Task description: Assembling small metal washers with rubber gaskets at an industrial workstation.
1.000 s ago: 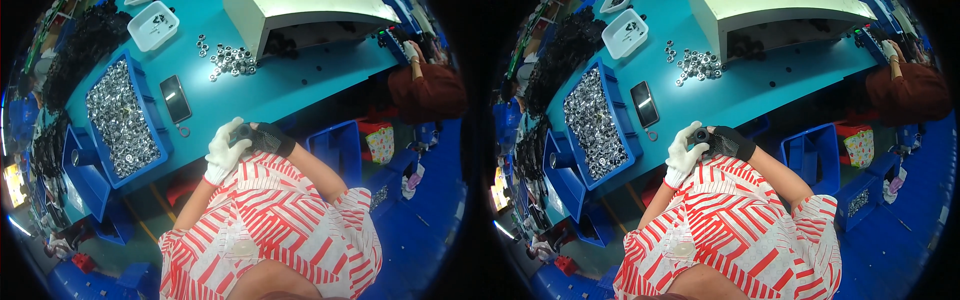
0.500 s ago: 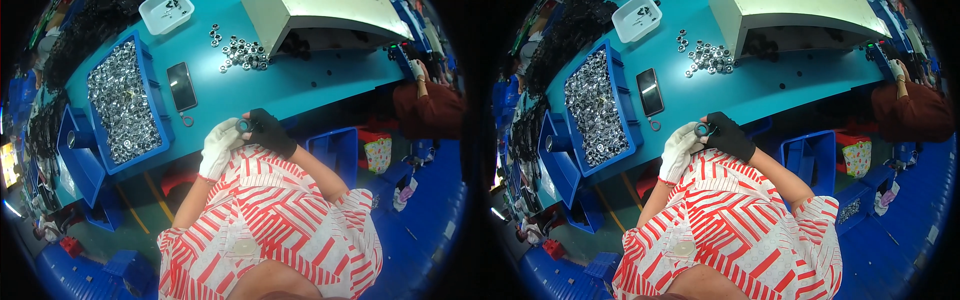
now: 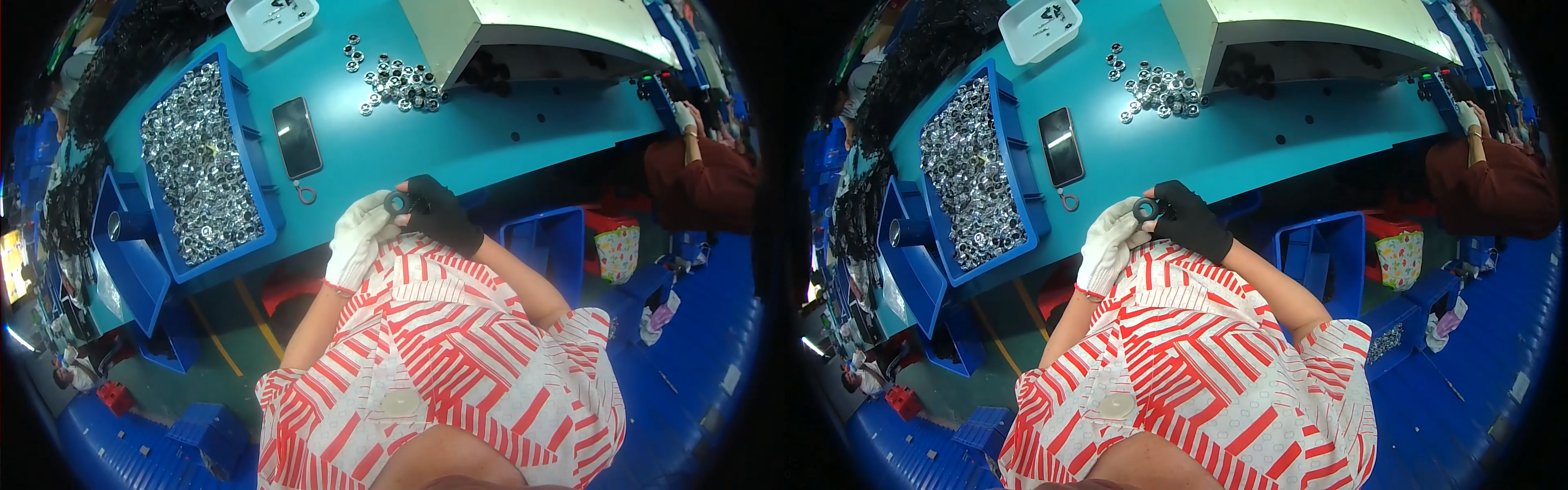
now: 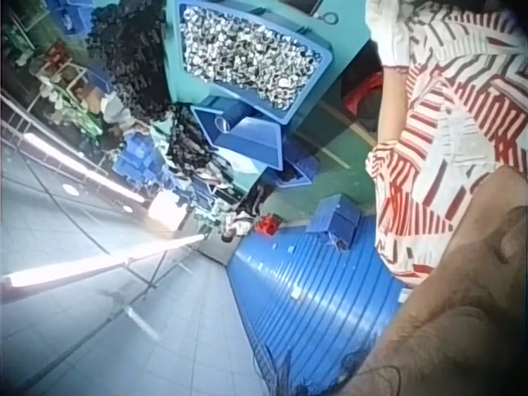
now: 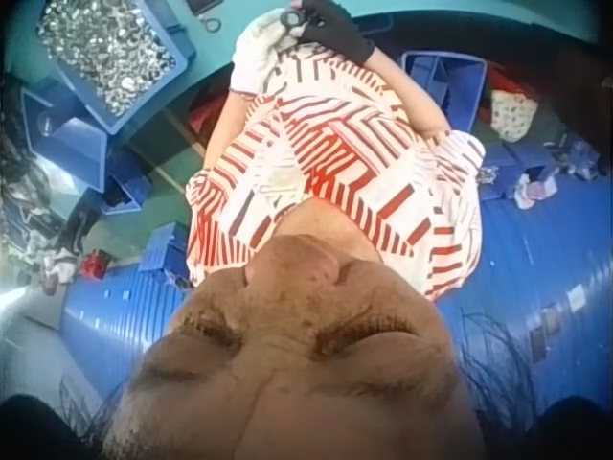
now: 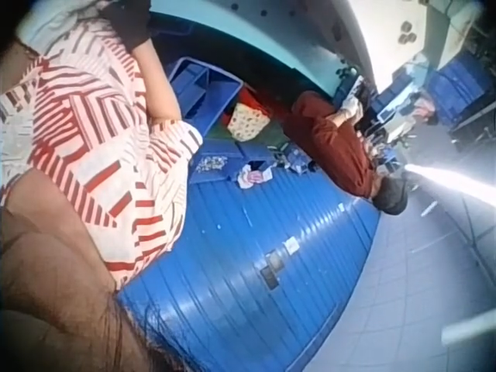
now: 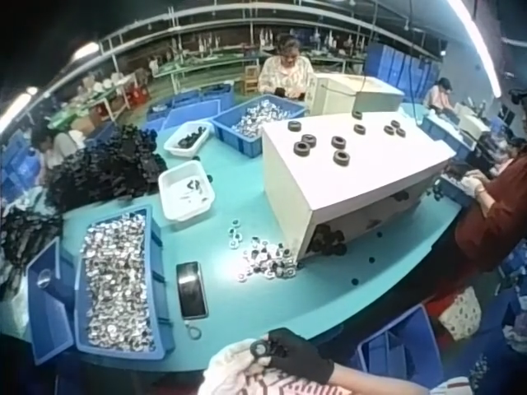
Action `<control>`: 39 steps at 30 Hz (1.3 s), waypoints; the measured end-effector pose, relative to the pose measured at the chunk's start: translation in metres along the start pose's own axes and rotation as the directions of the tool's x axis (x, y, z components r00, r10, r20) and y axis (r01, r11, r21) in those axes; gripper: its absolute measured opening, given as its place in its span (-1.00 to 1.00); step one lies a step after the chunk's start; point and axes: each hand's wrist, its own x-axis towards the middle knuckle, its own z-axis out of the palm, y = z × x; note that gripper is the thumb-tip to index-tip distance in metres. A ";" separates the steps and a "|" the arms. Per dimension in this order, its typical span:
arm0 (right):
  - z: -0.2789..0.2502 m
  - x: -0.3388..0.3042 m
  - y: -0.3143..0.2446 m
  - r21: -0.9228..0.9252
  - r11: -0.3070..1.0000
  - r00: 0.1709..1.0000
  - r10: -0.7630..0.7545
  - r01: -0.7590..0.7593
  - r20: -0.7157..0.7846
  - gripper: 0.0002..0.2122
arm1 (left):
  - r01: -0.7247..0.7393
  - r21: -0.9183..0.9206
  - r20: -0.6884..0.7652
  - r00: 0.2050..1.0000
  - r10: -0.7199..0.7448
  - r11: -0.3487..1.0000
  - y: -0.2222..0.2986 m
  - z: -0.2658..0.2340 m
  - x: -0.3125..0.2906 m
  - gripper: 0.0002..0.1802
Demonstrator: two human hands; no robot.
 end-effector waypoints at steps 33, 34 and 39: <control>-0.004 0.044 0.019 -0.023 0.989 0.984 -0.146 0.149 0.098 -0.58 | 0.073 -0.009 -0.126 0.989 -0.074 0.997 0.000 -0.018 0.008 -0.58; -0.015 0.056 0.034 -0.025 0.997 0.997 -0.071 0.071 -0.005 -0.64 | 0.038 -0.061 -0.119 0.992 -0.045 0.997 -0.002 -0.023 0.009 -0.58; -0.070 0.104 0.110 -0.578 0.780 0.890 -0.062 -0.239 -0.451 -0.73 | 0.010 -0.149 -0.171 0.985 -0.035 0.989 -0.006 -0.038 0.003 -0.54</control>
